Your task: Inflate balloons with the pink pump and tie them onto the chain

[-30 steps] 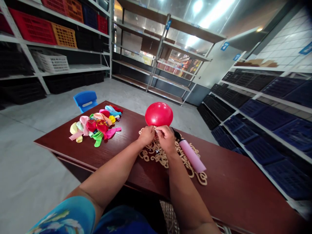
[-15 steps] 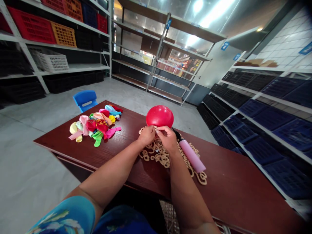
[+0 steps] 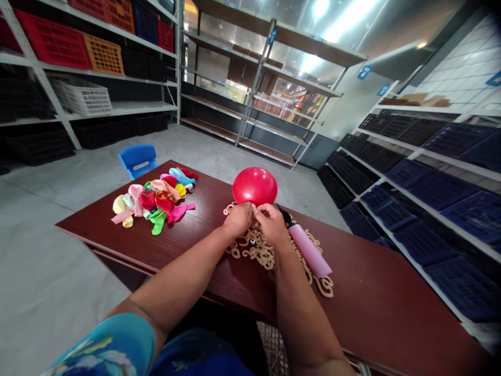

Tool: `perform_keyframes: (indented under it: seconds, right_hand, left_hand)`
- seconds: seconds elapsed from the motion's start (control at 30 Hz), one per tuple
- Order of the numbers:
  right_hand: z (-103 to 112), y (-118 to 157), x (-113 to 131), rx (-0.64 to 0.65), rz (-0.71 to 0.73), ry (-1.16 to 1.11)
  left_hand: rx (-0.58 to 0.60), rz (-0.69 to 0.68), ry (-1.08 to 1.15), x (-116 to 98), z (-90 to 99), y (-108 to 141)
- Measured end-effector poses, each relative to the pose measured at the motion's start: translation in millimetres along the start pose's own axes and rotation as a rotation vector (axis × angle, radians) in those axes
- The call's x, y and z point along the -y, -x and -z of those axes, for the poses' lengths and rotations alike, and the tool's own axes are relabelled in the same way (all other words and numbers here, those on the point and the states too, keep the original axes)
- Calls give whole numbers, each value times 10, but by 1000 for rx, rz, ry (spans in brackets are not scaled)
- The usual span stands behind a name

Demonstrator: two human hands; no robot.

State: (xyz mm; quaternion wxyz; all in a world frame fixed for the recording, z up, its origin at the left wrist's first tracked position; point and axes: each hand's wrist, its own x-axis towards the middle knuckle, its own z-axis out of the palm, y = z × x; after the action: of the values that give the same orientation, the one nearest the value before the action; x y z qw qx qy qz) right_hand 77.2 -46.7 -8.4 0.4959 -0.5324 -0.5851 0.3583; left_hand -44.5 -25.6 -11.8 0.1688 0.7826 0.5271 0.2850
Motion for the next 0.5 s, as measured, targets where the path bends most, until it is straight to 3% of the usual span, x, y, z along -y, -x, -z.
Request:
perform_keyframes:
  seconds: [0.3, 0.4, 0.5]
  right_hand:
    - [-109, -25, -96, -398, 259, 435]
    - [-122, -18, -107, -447, 281, 437]
    - [-113, 0, -74, -412, 347, 456]
  left_hand:
    - [-69, -51, 268, 86, -163, -86]
    - [-51, -67, 357, 88, -162, -86]
    - [-54, -31, 366, 100, -142, -91]
